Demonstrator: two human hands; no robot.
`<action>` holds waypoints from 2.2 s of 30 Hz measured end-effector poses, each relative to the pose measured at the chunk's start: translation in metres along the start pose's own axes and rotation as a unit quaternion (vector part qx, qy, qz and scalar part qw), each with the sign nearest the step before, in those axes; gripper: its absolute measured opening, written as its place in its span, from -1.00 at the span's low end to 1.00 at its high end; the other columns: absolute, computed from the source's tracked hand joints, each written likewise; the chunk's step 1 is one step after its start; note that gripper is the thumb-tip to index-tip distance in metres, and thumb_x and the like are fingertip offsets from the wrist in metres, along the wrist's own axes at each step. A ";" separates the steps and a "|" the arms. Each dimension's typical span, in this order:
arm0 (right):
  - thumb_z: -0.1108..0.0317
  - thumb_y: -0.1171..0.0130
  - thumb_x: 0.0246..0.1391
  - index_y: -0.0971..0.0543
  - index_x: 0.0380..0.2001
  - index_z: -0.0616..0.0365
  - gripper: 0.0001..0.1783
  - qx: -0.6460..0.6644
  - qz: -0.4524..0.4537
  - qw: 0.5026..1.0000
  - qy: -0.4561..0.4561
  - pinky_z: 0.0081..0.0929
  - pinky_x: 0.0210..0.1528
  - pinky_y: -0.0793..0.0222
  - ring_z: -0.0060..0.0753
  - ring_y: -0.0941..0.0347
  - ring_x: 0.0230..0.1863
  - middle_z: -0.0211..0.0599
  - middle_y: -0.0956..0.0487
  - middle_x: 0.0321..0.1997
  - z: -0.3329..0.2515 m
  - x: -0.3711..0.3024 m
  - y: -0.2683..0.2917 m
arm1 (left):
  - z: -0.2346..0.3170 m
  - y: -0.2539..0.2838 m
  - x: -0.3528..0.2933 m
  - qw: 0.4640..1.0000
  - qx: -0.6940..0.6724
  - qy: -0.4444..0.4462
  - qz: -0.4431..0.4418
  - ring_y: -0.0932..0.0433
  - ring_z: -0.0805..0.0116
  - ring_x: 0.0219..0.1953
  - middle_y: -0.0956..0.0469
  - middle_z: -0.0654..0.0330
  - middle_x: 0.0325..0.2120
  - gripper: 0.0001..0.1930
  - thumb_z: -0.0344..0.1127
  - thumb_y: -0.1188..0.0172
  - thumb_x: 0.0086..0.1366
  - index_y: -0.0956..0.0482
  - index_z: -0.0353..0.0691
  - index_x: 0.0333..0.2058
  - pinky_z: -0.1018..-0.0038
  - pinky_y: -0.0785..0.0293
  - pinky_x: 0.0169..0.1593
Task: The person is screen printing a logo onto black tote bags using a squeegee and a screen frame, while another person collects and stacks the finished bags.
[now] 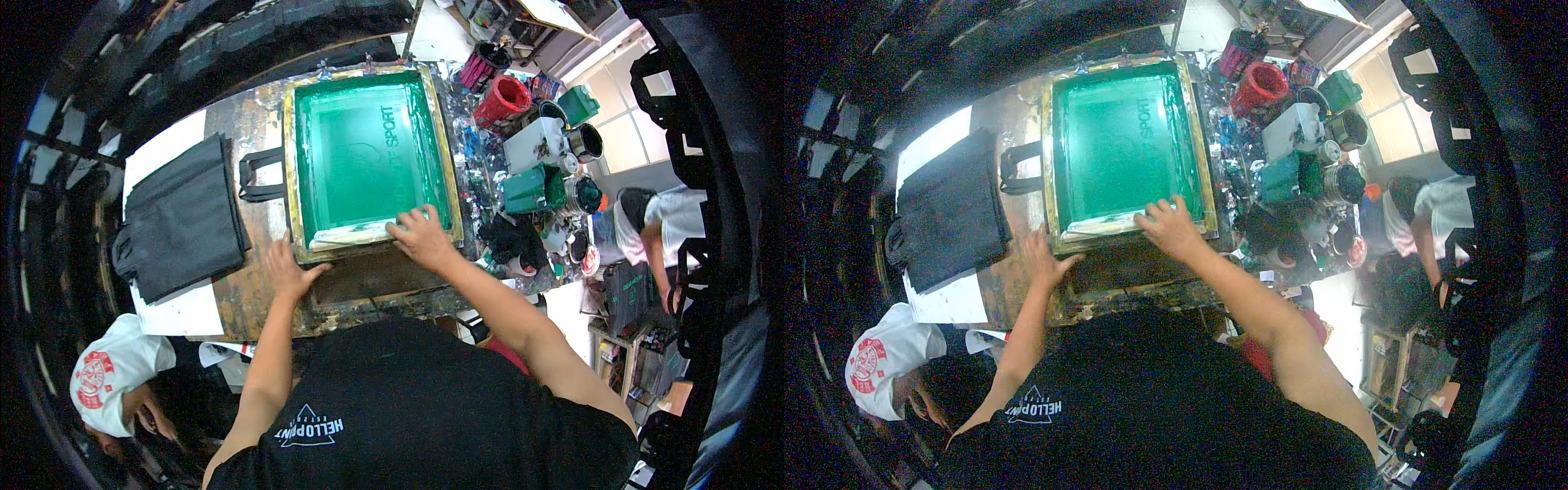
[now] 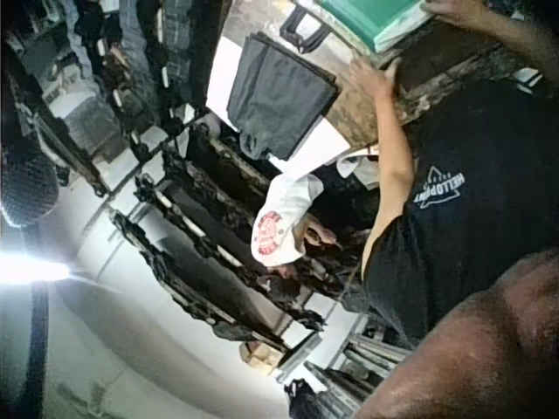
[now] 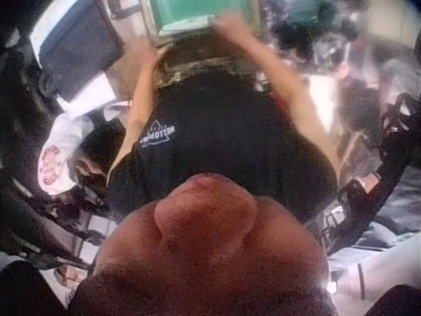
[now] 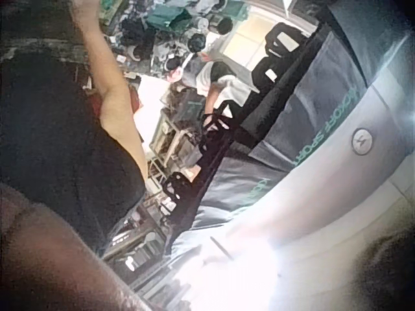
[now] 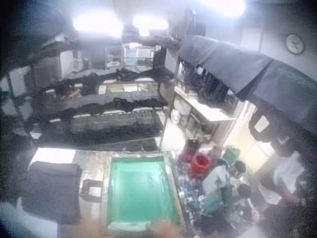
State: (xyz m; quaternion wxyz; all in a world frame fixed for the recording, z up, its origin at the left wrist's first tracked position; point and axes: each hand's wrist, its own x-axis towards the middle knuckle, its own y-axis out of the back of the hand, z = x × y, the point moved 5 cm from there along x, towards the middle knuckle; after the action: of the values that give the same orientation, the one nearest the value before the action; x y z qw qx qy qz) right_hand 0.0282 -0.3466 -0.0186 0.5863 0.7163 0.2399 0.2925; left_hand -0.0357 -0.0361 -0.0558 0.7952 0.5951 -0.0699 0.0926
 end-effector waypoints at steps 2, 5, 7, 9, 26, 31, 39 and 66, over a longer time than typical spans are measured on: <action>0.21 -0.25 0.13 -0.54 0.13 -0.10 -0.53 -0.019 0.002 0.998 -0.054 0.10 0.21 -0.21 -0.22 -0.44 0.06 -0.32 -0.55 -0.03 -0.014 0.000 0.004 | -0.014 -0.015 -0.012 0.998 0.013 0.029 -0.062 -0.38 -0.02 0.07 -0.42 0.05 -0.05 0.01 0.27 -0.57 -0.13 -0.46 -0.27 0.21 0.06 -0.28 0.18; 0.32 -0.19 0.13 -0.54 0.14 -0.10 -0.54 -0.006 0.031 0.995 -0.095 0.10 0.21 -0.14 -0.22 -0.42 0.07 -0.32 -0.55 0.01 -0.019 0.000 0.001 | -0.029 -0.036 -0.015 0.994 0.005 0.034 -0.100 -0.37 -0.04 0.04 -0.42 0.05 -0.06 -0.05 0.08 -0.62 -0.17 -0.51 -0.18 0.22 0.07 -0.27 0.16; 0.33 -0.19 0.13 -0.53 0.13 -0.09 -0.54 0.003 0.038 0.995 -0.093 0.12 0.19 -0.13 -0.20 -0.42 0.07 -0.32 -0.54 0.00 -0.019 0.000 0.000 | -0.033 -0.034 -0.016 0.998 -0.017 0.026 -0.059 -0.36 -0.03 0.03 -0.41 0.05 -0.07 -0.11 -0.01 -0.64 -0.20 -0.56 -0.15 0.18 0.07 -0.26 0.14; 0.34 -0.21 0.11 -0.53 0.12 -0.09 -0.54 0.024 0.031 0.994 -0.103 0.13 0.19 -0.12 -0.19 -0.42 0.07 -0.32 -0.54 0.00 -0.017 0.000 0.004 | -0.029 -0.031 -0.017 0.999 -0.027 0.026 -0.036 -0.38 -0.02 0.01 -0.43 0.06 -0.05 -0.15 -0.06 -0.64 -0.21 -0.59 -0.13 0.14 0.08 -0.28 0.13; -0.25 -0.18 0.14 -0.64 -0.12 -0.11 -0.51 -0.153 0.309 0.938 -0.045 0.04 -0.02 -0.17 -0.18 -0.55 -0.11 -0.28 -0.61 -0.29 0.025 0.159 0.254 | 0.058 0.161 0.135 0.861 -0.433 0.018 0.267 -0.52 0.39 -0.03 -0.55 0.08 0.02 -0.25 -0.22 -0.40 0.35 -0.25 -0.35 0.39 0.44 -0.47 0.05; -0.27 -0.05 0.29 -0.57 -0.49 0.06 -0.40 -0.095 0.348 0.932 -0.039 0.00 0.04 -0.25 -0.10 -0.53 -0.29 -0.19 -0.59 -0.46 0.031 0.180 0.300 | 0.004 0.047 0.137 0.951 -0.256 0.127 0.116 -0.46 -0.22 0.15 -0.41 -0.40 0.15 -0.01 0.04 -0.42 0.27 -0.10 -0.51 0.39 0.06 -0.40 0.22; -0.31 -0.08 0.22 -0.64 -0.31 0.01 -0.43 -0.149 0.318 0.934 -0.072 0.04 0.05 -0.26 -0.09 -0.59 -0.15 -0.17 -0.66 -0.33 0.056 0.208 0.305 | -0.021 -0.068 0.033 0.969 -0.091 0.213 -0.086 -0.51 -0.28 0.08 -0.51 -0.31 0.07 -0.14 0.03 -0.43 0.22 -0.27 -0.45 0.28 0.03 -0.45 0.14; -0.20 -0.18 0.20 -0.62 -0.22 0.03 -0.51 -0.140 0.282 0.946 -0.081 -0.02 0.05 -0.22 -0.09 -0.57 -0.09 -0.19 -0.66 -0.29 0.029 0.170 0.290 | -0.327 0.172 -0.189 0.562 -0.092 0.695 0.439 -0.31 -0.38 0.30 -0.32 -0.51 0.19 -0.16 0.05 -0.27 0.37 -0.14 -0.49 0.33 -0.08 -0.41 0.27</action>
State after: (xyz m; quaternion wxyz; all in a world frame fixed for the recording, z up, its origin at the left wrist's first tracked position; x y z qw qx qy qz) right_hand 0.1701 -0.3076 0.2848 0.5916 0.6867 -0.0641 0.4176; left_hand -0.2591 0.3129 -0.0291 0.5095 0.1658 0.2439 0.8083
